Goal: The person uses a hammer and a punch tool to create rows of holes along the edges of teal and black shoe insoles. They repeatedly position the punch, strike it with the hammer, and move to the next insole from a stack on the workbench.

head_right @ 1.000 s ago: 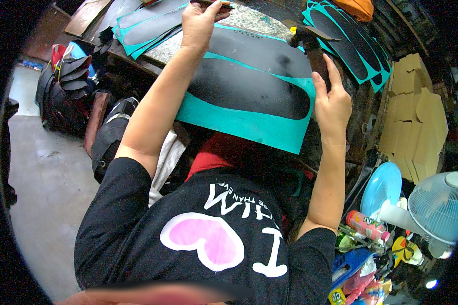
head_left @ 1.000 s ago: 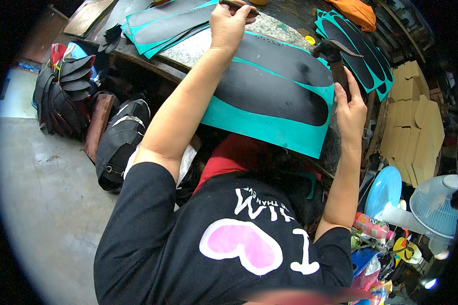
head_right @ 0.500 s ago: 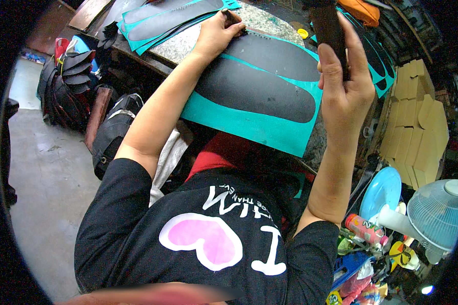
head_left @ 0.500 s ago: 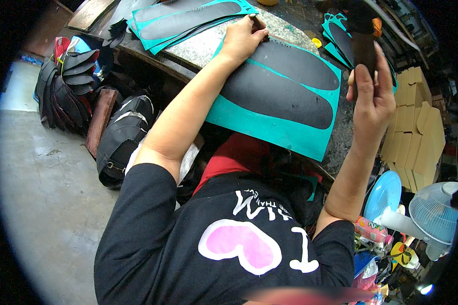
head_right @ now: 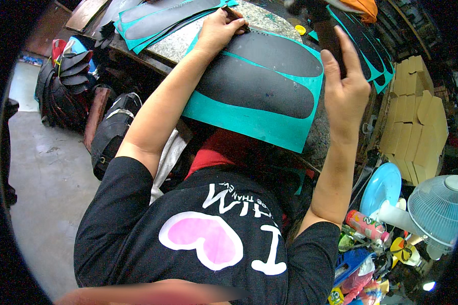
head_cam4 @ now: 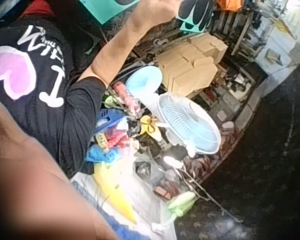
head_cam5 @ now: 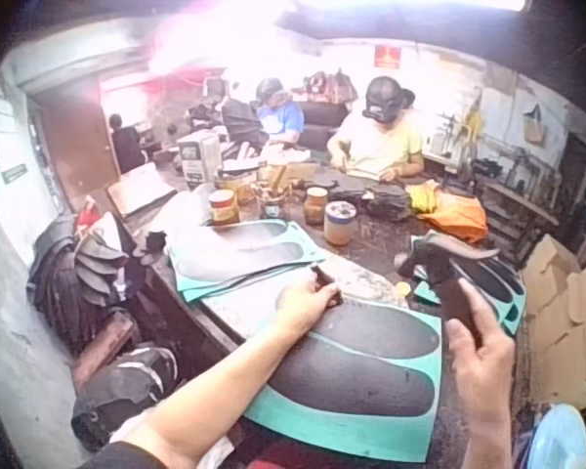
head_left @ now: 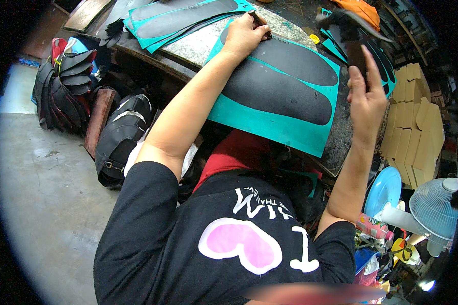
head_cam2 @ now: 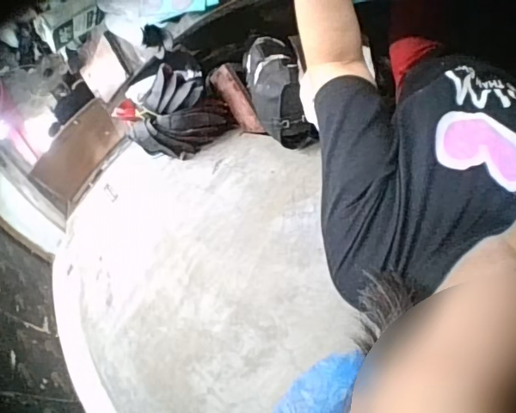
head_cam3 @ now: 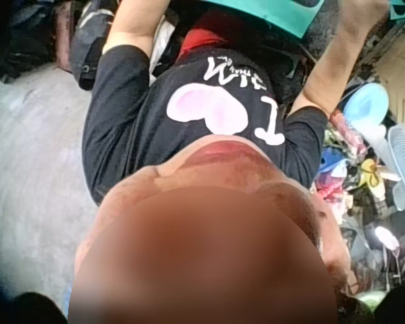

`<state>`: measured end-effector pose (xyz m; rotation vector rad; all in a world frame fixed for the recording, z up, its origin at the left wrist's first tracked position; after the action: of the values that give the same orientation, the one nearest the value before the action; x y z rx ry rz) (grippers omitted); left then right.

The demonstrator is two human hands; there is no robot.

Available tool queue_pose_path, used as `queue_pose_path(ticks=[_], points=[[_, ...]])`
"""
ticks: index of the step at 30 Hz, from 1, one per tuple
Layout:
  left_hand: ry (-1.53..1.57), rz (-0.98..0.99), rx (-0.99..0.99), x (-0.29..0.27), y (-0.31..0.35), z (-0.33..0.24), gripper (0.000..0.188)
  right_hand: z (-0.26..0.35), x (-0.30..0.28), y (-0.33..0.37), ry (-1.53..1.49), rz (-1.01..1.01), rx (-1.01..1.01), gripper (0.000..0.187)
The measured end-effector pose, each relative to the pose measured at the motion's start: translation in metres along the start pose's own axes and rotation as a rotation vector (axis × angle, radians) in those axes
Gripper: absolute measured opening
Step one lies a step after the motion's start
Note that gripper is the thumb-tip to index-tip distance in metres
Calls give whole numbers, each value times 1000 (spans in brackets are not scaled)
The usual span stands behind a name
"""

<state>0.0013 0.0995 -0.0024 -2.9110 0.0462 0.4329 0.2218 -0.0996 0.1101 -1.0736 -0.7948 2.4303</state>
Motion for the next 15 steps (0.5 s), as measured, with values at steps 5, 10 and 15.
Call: queue_pose_path(ticks=[5,10,15], points=[[-388,-42,430,7,16,-22,17,23,6,-6,-200,-195,-235,44],[-491,-121,520,14,25,-31,14,-6,44,11,164,116,-83,45],[268,32,-33,10,7,-7,26,-15,16,8,60,29,86,44]])
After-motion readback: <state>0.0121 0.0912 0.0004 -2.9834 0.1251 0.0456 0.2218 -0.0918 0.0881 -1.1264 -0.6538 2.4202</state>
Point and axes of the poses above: each hand's wrist, its own y-axis away from the middle knuckle, its own x-axis out of the palm, z = x × y, the point moved 2 cm from there along -y, towards the middle knuckle, and after that the axes turned 8 degrees about -x, right-handed, at the moved point
